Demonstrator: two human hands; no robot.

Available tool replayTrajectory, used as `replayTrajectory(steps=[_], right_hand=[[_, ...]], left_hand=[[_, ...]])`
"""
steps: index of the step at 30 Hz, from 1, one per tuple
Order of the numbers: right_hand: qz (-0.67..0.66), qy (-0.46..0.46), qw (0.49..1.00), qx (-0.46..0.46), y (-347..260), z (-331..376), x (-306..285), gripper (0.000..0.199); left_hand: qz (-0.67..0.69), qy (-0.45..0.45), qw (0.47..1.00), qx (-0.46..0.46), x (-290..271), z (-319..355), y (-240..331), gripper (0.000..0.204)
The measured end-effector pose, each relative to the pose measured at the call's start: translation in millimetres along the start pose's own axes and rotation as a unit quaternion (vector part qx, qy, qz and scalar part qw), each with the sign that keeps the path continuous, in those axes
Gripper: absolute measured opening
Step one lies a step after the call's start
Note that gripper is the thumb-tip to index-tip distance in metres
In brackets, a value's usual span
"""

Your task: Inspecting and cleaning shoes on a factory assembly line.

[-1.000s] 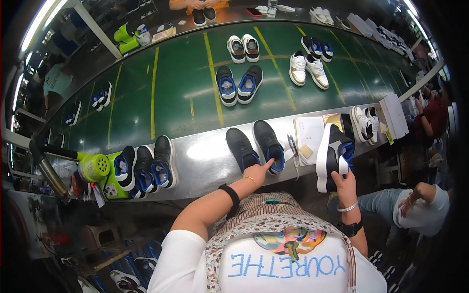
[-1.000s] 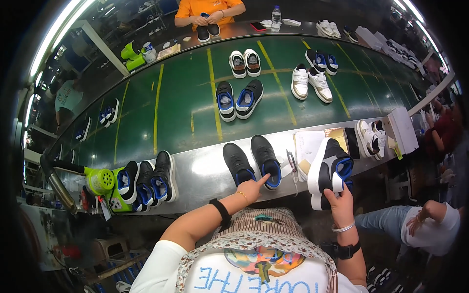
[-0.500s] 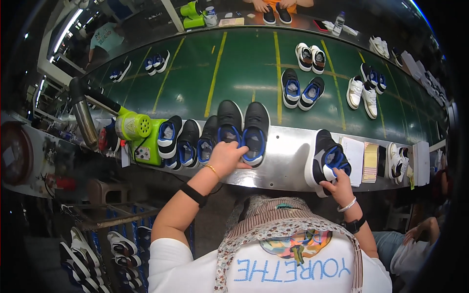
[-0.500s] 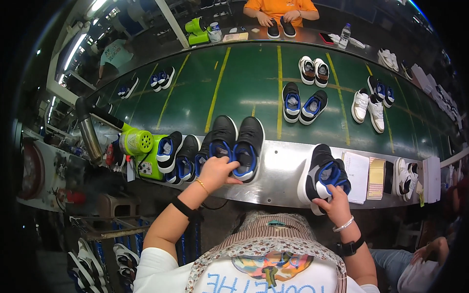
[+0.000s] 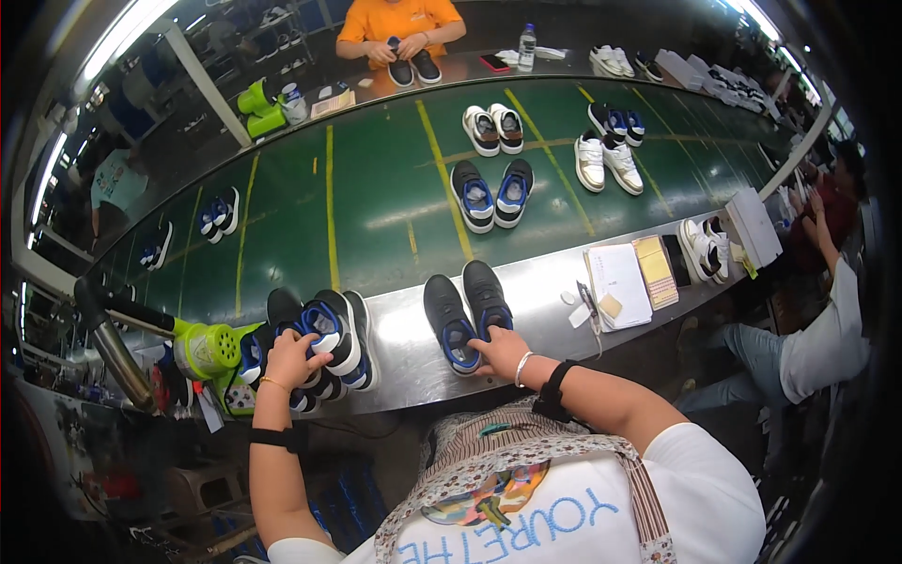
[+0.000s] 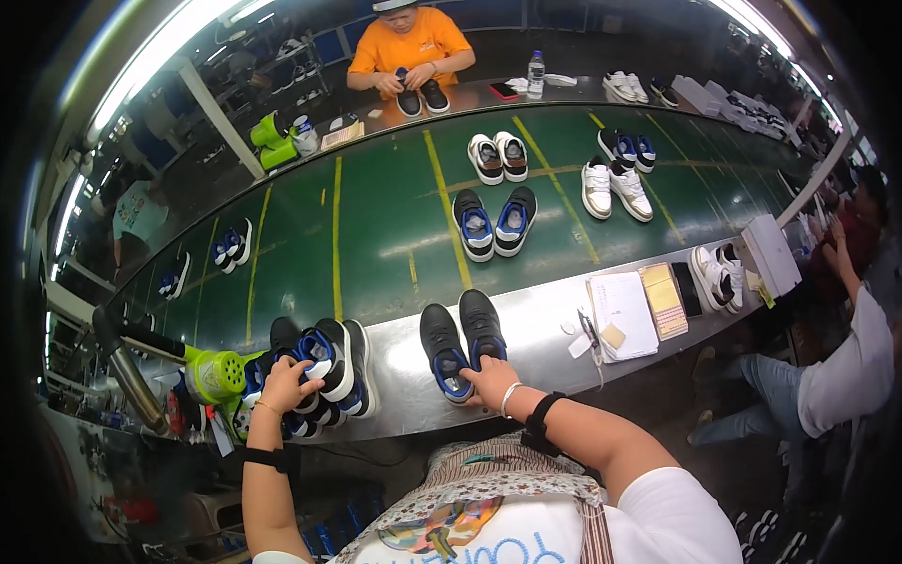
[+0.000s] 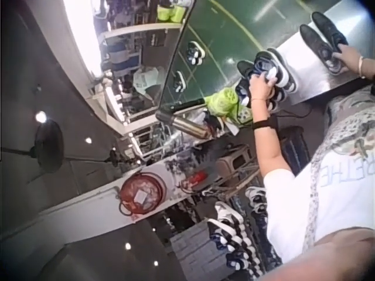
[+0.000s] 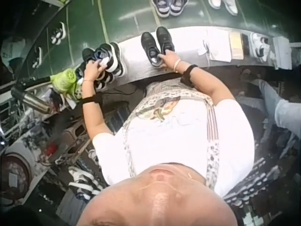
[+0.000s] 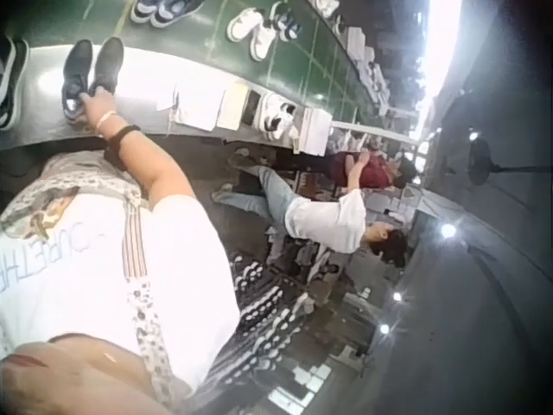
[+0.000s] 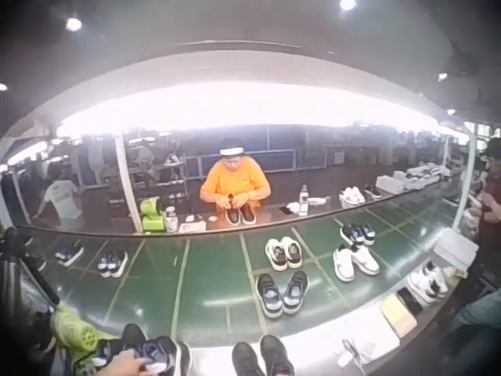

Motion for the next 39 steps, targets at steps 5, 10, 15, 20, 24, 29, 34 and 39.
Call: replayTrajectory(steps=[5,10,15,20,24,29,34,39], right_hand=[[-0.129,0.171,0.976,-0.033,34,40,-27,0.047],[-0.111,0.215,0.97,0.021,90,78,-40,0.042],[-0.169,0.031,0.985,0.034,163,90,-50,0.033],[-0.233,-0.004,0.972,0.021,230,81,-85,0.031],[-0.227,0.044,0.969,0.083,290,48,-126,0.038],[-0.086,0.133,0.962,0.223,400,-11,-171,0.055],[0.028,0.184,0.929,0.32,469,-79,-226,0.076],[0.084,0.149,0.912,0.373,505,-123,-251,0.088]], left_hand=[[-0.045,0.12,0.989,-0.071,-4,8,10,0.057],[0.002,0.367,0.928,-0.064,-4,18,55,0.052],[0.182,0.353,0.918,0.0,77,16,154,0.036],[0.299,0.219,0.924,0.095,119,3,273,0.032],[0.32,-0.013,0.931,0.177,138,-12,320,0.03],[0.25,-0.047,0.953,0.165,135,-25,336,0.029],[0.265,-0.055,0.956,0.11,147,-26,331,0.029],[0.249,-0.082,0.964,0.049,138,-23,331,0.03]])
Point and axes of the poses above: each hand's wrist, its own z-axis away from the middle knuckle, its own x-axis out of the palm, y = z × x, the point moved 5 cm from there along -z, towards the middle knuckle, and after that the axes turned 2 degrees about -x, right-handed, at the moved point
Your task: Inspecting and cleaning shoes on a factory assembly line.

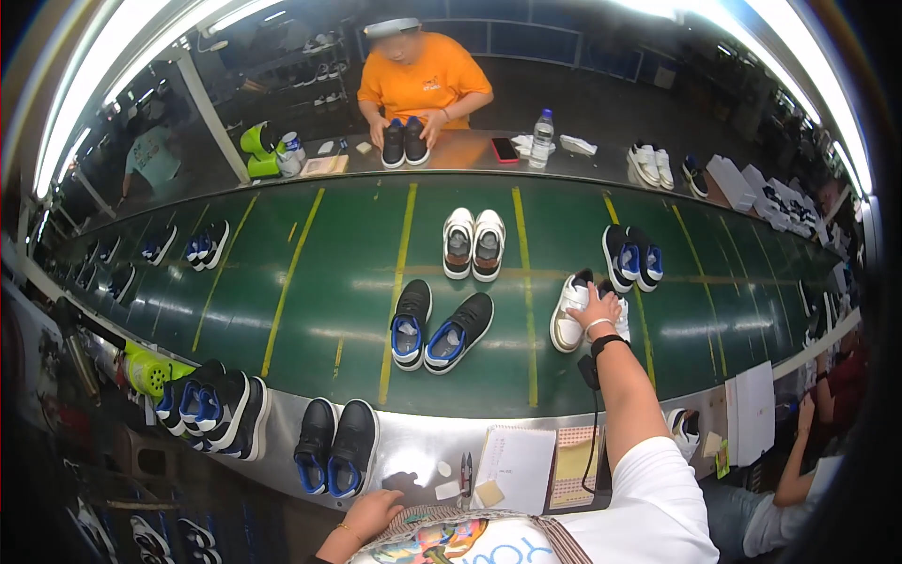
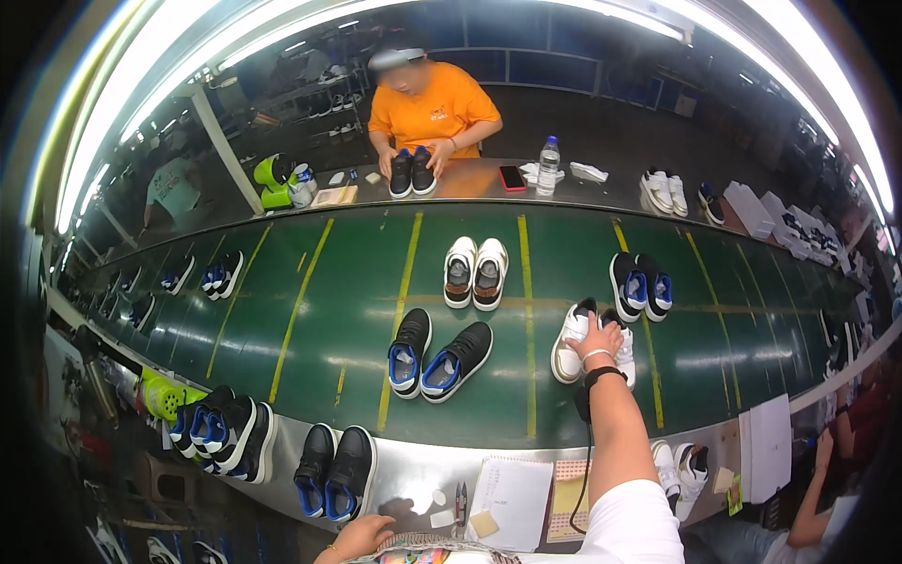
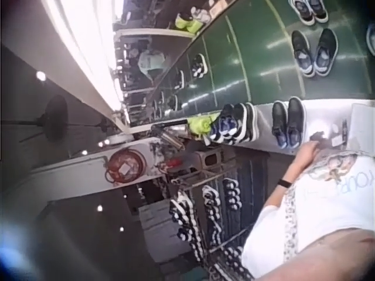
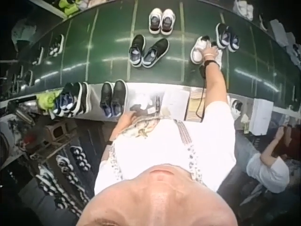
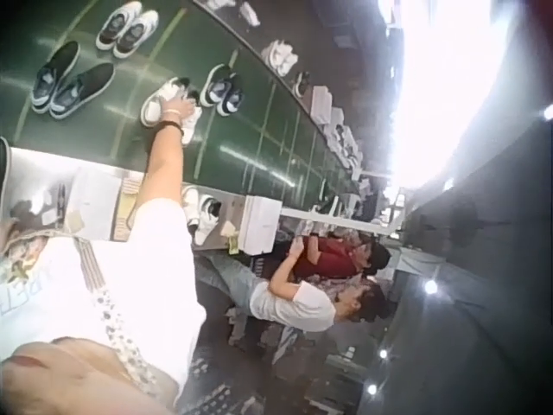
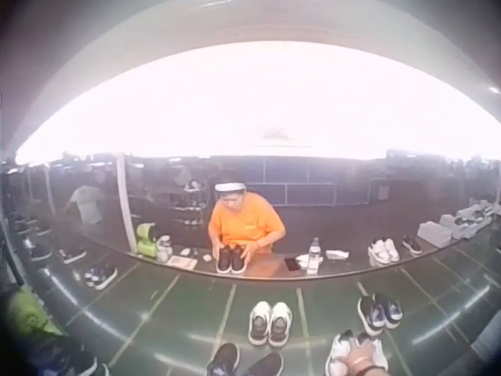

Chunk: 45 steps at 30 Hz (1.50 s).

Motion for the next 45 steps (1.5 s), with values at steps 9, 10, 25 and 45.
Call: replayTrajectory(steps=[9,10,25,45], right_hand=[[0.059,-0.084,0.992,0.078,-6,-25,15,0.098],[0.054,-0.085,0.993,0.063,-4,-27,17,0.095],[0.004,-0.026,0.722,-0.692,-120,289,-85,0.033],[-0.078,-0.001,0.826,-0.558,-123,430,49,0.041]], left_hand=[[-0.003,0.001,1.0,-0.019,12,-9,-15,0.031],[-0.004,-0.007,1.0,-0.017,13,-10,-14,0.031],[-0.158,0.134,0.915,0.345,-106,-32,137,0.065],[-0.293,-0.002,0.903,0.314,14,-78,-3,0.038]])
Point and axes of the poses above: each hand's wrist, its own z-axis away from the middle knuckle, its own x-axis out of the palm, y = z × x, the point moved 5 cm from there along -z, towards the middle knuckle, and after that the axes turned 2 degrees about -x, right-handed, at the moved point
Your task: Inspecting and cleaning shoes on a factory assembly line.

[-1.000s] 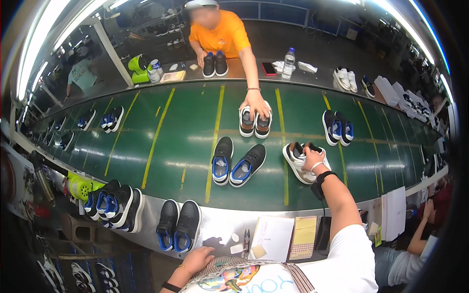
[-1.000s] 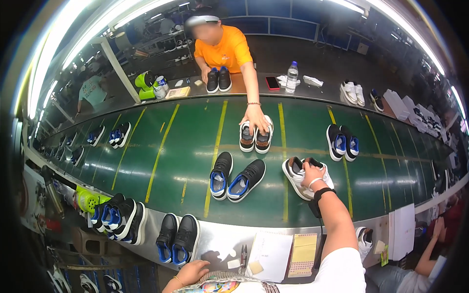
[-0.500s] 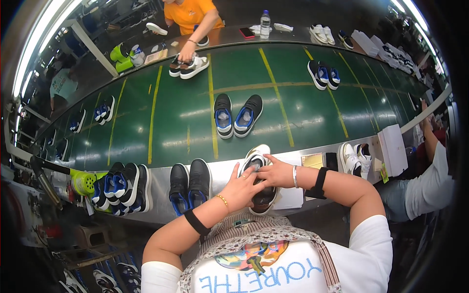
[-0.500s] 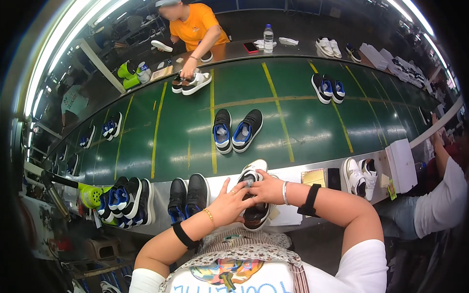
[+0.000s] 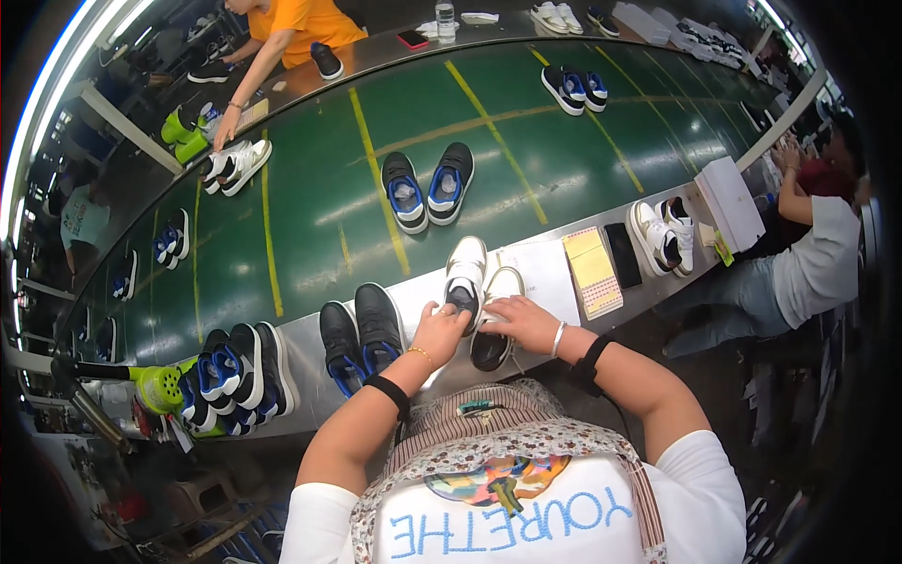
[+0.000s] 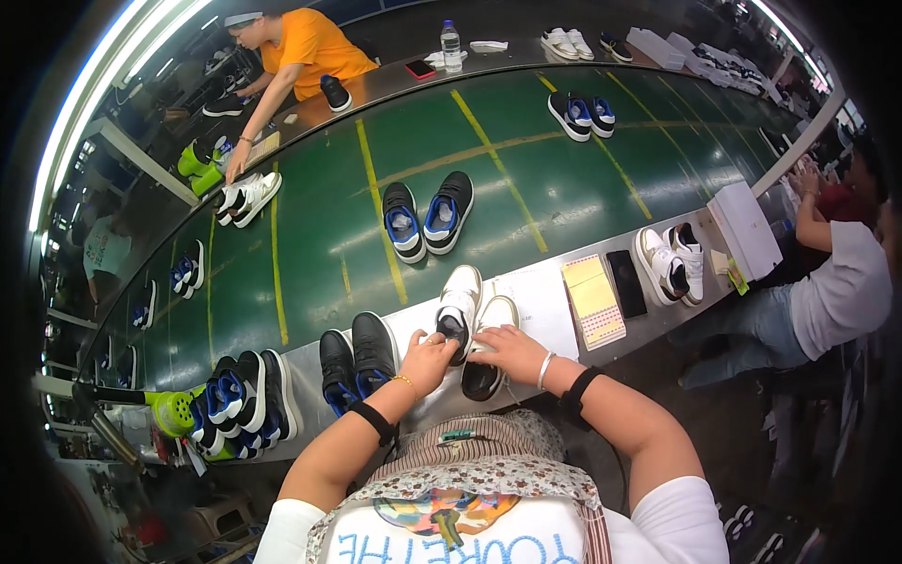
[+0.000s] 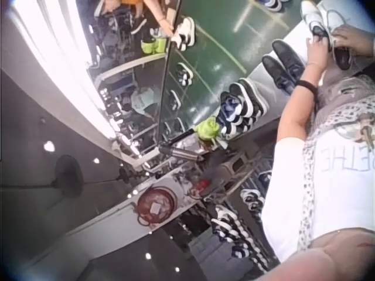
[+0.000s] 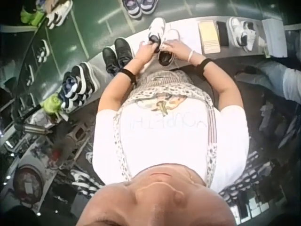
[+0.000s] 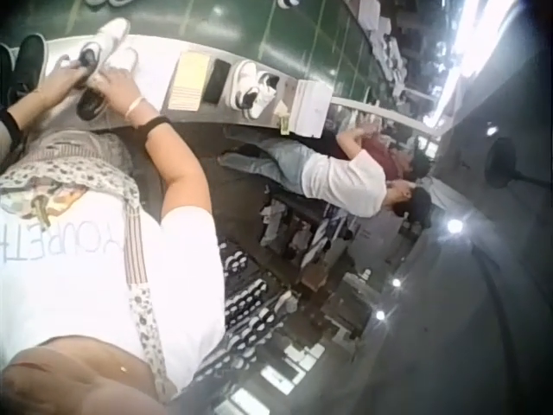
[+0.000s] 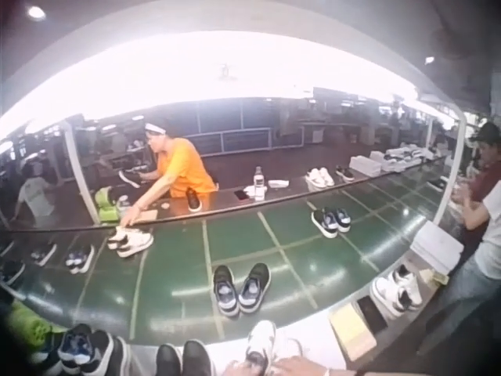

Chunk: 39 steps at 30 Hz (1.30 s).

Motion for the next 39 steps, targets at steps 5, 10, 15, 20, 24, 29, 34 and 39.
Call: replayTrajectory(steps=[5,10,15,20,24,29,34,39], right_hand=[[-0.131,0.151,0.944,0.262,-6,46,-7,0.047],[-0.156,0.186,0.895,0.375,-24,78,5,0.048],[-0.165,0.186,0.871,0.423,-33,91,11,0.049],[-0.198,0.235,0.844,0.44,-31,97,15,0.048],[-0.21,0.232,0.848,0.428,-30,86,17,0.048],[-0.218,0.211,0.861,0.408,-26,70,24,0.049],[-0.21,0.205,0.87,0.397,-21,61,35,0.048],[-0.156,0.195,0.889,0.384,-14,52,41,0.049]], left_hand=[[0.028,-0.172,0.985,-0.003,11,25,11,0.047],[-0.004,-0.166,0.985,-0.041,21,20,42,0.056],[0.075,-0.051,0.994,-0.065,-5,19,19,0.05],[0.802,0.109,0.583,-0.064,-70,70,-18,0.088],[0.922,0.161,0.344,-0.076,-84,96,-17,0.099],[0.925,0.182,0.321,-0.088,-112,109,-10,0.094],[0.941,0.21,0.259,-0.064,-109,122,-19,0.091],[0.932,0.235,0.273,-0.048,-109,133,-24,0.087]])
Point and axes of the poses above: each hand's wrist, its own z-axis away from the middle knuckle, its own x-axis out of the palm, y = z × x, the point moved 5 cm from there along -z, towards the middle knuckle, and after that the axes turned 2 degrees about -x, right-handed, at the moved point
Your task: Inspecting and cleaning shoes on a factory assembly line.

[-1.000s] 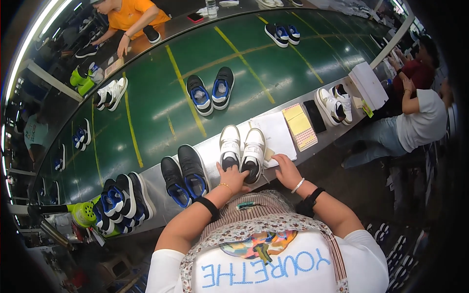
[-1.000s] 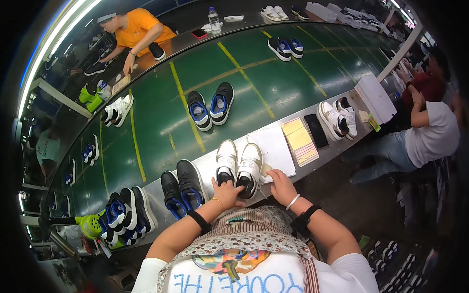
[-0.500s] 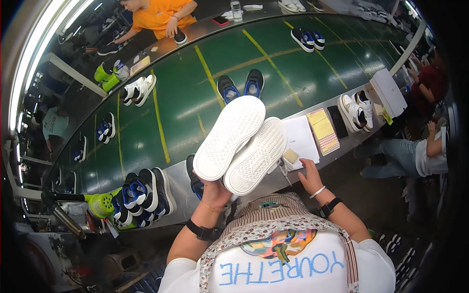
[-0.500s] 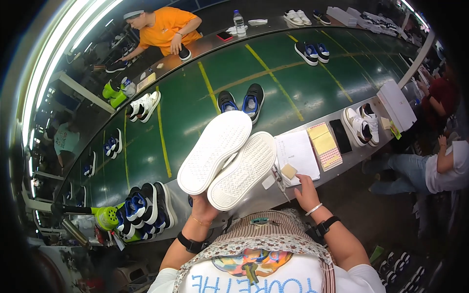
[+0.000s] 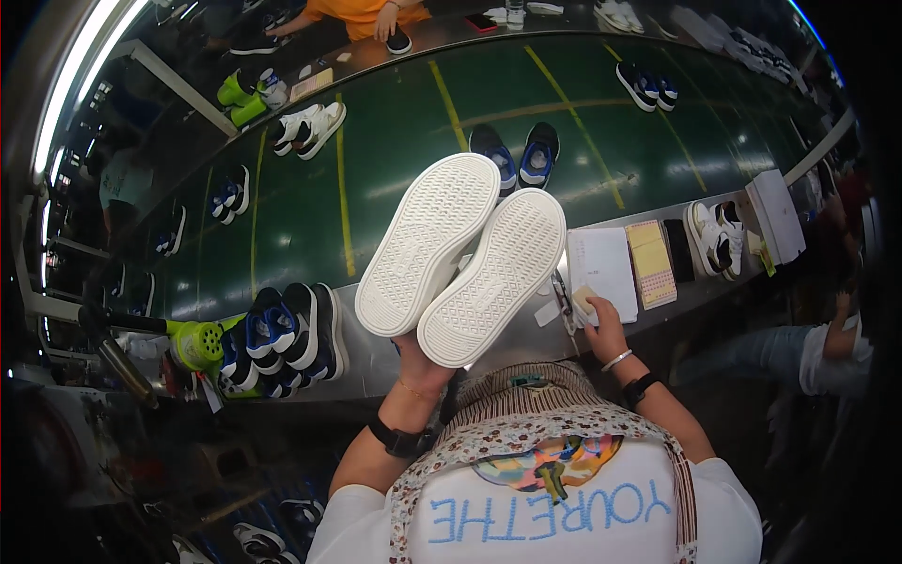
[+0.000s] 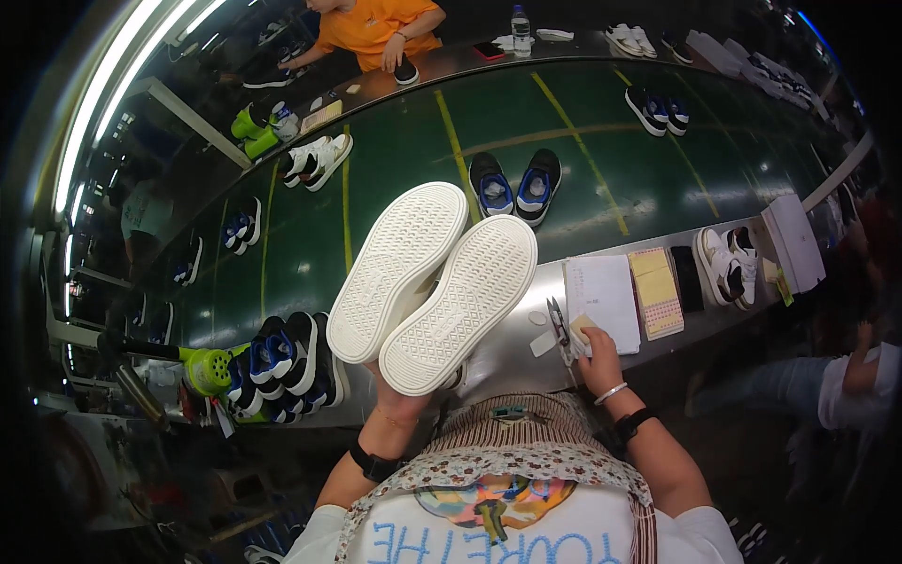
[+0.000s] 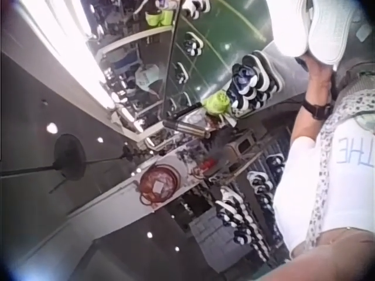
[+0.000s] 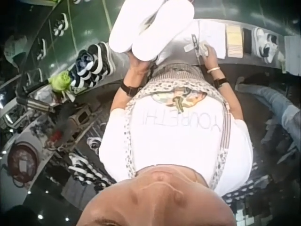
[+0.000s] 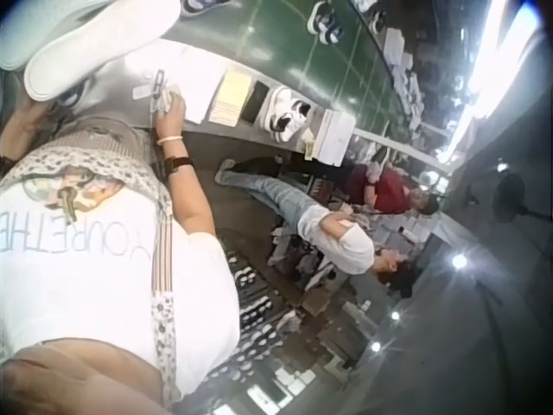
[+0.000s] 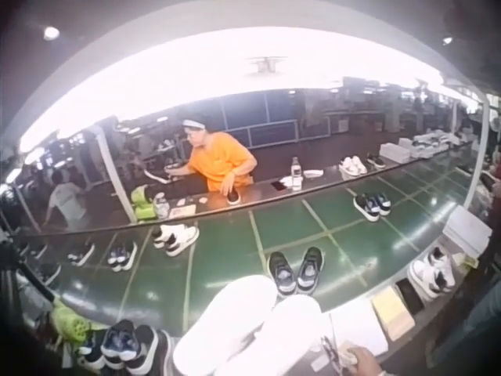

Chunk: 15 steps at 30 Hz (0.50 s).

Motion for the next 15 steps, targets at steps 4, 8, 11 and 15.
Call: replayTrajectory(steps=[4,8,11,15], right_hand=[[0.12,-0.008,0.993,0.011,13,-10,10,0.054],[0.228,-0.057,0.969,0.078,34,-15,19,0.065],[0.247,-0.129,0.952,0.124,48,-7,22,0.069],[0.251,-0.137,0.954,0.09,48,8,19,0.07]], left_hand=[[0.02,0.015,1.0,-0.002,-2,2,3,0.087],[0.034,-0.004,0.999,-0.014,-4,2,1,0.088],[0.018,0.014,1.0,-0.02,-1,0,-1,0.09],[0.075,-0.015,0.997,-0.007,-11,1,4,0.093]])
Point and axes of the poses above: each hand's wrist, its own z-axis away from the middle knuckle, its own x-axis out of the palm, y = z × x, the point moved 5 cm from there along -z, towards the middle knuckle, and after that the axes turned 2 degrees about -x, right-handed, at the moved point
